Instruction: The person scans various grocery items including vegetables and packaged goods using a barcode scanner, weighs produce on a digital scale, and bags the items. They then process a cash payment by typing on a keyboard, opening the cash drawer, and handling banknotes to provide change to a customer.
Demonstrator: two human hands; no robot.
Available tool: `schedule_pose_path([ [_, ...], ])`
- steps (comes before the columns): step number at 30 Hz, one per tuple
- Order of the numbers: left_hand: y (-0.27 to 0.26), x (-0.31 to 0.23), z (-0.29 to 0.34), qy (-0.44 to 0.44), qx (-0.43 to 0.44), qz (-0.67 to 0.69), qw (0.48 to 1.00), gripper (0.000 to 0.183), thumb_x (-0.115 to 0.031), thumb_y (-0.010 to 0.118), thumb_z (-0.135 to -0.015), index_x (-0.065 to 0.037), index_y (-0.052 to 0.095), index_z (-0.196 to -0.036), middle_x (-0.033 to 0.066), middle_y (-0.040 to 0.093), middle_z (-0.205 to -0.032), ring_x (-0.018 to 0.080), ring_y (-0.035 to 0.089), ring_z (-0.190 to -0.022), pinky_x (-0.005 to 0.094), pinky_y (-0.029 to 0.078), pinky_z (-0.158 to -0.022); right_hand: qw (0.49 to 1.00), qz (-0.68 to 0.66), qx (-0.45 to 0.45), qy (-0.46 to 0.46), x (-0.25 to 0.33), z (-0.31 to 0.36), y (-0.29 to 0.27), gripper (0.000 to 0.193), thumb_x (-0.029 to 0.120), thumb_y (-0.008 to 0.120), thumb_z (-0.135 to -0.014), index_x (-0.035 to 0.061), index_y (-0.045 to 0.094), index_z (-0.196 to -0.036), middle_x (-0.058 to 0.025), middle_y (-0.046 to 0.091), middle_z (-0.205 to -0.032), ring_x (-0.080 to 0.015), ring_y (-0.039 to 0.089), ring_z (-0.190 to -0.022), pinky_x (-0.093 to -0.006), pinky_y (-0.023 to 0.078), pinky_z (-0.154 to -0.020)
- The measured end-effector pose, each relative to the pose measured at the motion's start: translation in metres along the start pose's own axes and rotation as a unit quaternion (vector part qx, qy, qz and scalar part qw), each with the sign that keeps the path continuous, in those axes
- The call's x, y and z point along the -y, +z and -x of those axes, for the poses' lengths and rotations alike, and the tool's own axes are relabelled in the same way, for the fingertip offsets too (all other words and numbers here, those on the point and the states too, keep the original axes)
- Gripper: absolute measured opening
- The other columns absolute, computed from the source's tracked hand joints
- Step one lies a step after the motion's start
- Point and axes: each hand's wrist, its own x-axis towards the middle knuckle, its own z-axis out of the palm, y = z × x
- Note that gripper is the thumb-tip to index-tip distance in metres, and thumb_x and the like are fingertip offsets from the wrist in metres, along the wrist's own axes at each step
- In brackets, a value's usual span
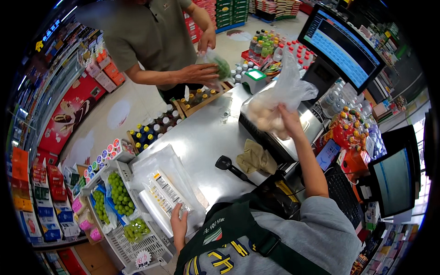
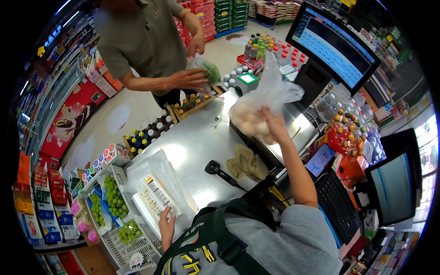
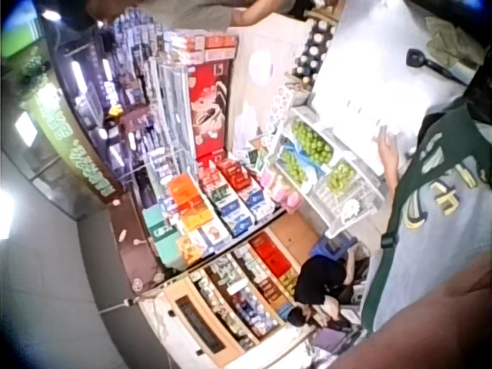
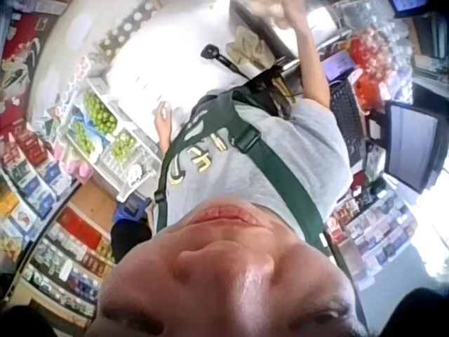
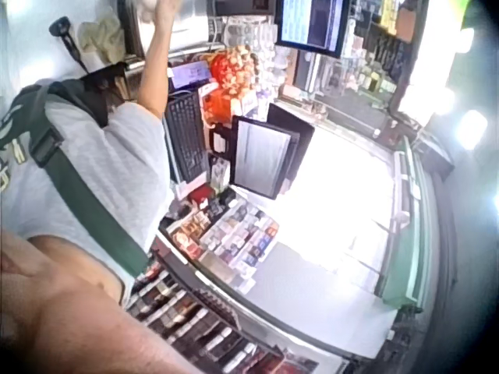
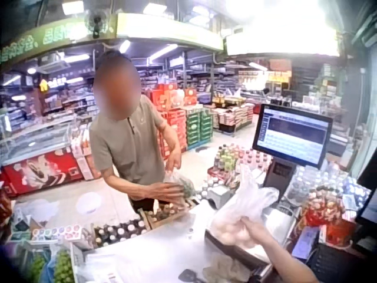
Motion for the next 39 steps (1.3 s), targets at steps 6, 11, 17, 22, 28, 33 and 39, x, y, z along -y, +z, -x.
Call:
schedule_pose_path([
  [6,-0.001,0.002,-0.005,0.035,0.011,-0.002,0.999,0.038,-0.007,0.060,-0.078,-0.002,0.055,-0.115,0.0167,0.054,-0.120,0.0305,0.050,-0.112,0.0340,0.038,-0.094,0.996,-0.002,-0.083,-0.016,-0.020,-0.017,-0.080,0.025,0.021,0.055,-0.089,0.0004,0.058,-0.103,-0.0041,0.061,-0.092,-0.0145,0.055,-0.085,-0.0281,0.042,-0.079],
  [11,-0.006,-0.008,-0.011,0.034,0.026,0.000,0.999,0.039,-0.006,0.060,-0.078,-0.003,0.054,-0.117,0.0142,0.054,-0.120,0.0269,0.051,-0.111,0.0325,0.042,-0.087,0.994,0.015,-0.104,-0.016,-0.033,-0.015,-0.100,0.023,0.017,0.053,-0.090,0.0014,0.055,-0.107,-0.0028,0.058,-0.097,-0.0133,0.053,-0.089,-0.0272,0.041,-0.081],
  [17,-0.006,0.010,-0.012,0.043,0.024,0.036,0.998,0.039,-0.006,0.060,-0.079,-0.003,0.055,-0.117,0.0132,0.055,-0.119,0.0257,0.052,-0.110,0.0320,0.042,-0.086,0.994,0.055,-0.094,-0.021,-0.023,-0.009,-0.085,0.027,0.020,0.053,-0.090,0.0004,0.056,-0.108,-0.0026,0.059,-0.100,-0.0123,0.052,-0.092,-0.0262,0.039,-0.083],
  [22,-0.003,0.015,-0.012,0.035,0.034,0.051,0.997,0.040,-0.006,0.060,-0.079,-0.003,0.054,-0.118,0.0134,0.055,-0.119,0.0252,0.052,-0.110,0.0313,0.041,-0.086,0.989,0.107,-0.082,-0.055,-0.033,-0.013,-0.091,0.033,0.027,0.053,-0.090,0.0001,0.056,-0.109,-0.0042,0.059,-0.102,-0.0141,0.052,-0.093,-0.0270,0.039,-0.084],
  [28,-0.001,0.020,-0.010,0.016,0.035,0.041,0.998,0.040,-0.007,0.060,-0.079,0.000,0.054,-0.117,0.0150,0.055,-0.119,0.0259,0.052,-0.109,0.0327,0.041,-0.089,0.976,0.213,-0.026,-0.032,-0.030,-0.014,-0.098,0.041,0.032,0.052,-0.090,-0.0003,0.052,-0.116,-0.0079,0.057,-0.110,-0.0172,0.051,-0.099,-0.0279,0.038,-0.088],
  [33,0.002,0.025,-0.012,0.048,0.039,0.021,0.998,0.039,-0.007,0.060,-0.079,0.001,0.054,-0.116,0.0179,0.055,-0.118,0.0294,0.051,-0.110,0.0348,0.039,-0.094,0.947,0.302,-0.024,-0.106,-0.035,-0.005,-0.094,0.042,0.029,0.056,-0.086,-0.0035,0.053,-0.111,-0.0164,0.058,-0.108,-0.0245,0.054,-0.102,-0.0332,0.040,-0.090],
  [39,0.003,0.022,-0.014,0.056,0.053,0.002,0.997,0.038,-0.006,0.060,-0.078,0.003,0.054,-0.114,0.0199,0.055,-0.116,0.0318,0.051,-0.110,0.0351,0.038,-0.095,0.902,0.425,0.065,0.035,-0.030,0.000,-0.110,0.066,0.044,0.064,-0.076,-0.0027,0.048,-0.120,-0.0168,0.054,-0.117,-0.0251,0.049,-0.111,-0.0322,0.036,-0.095],
])
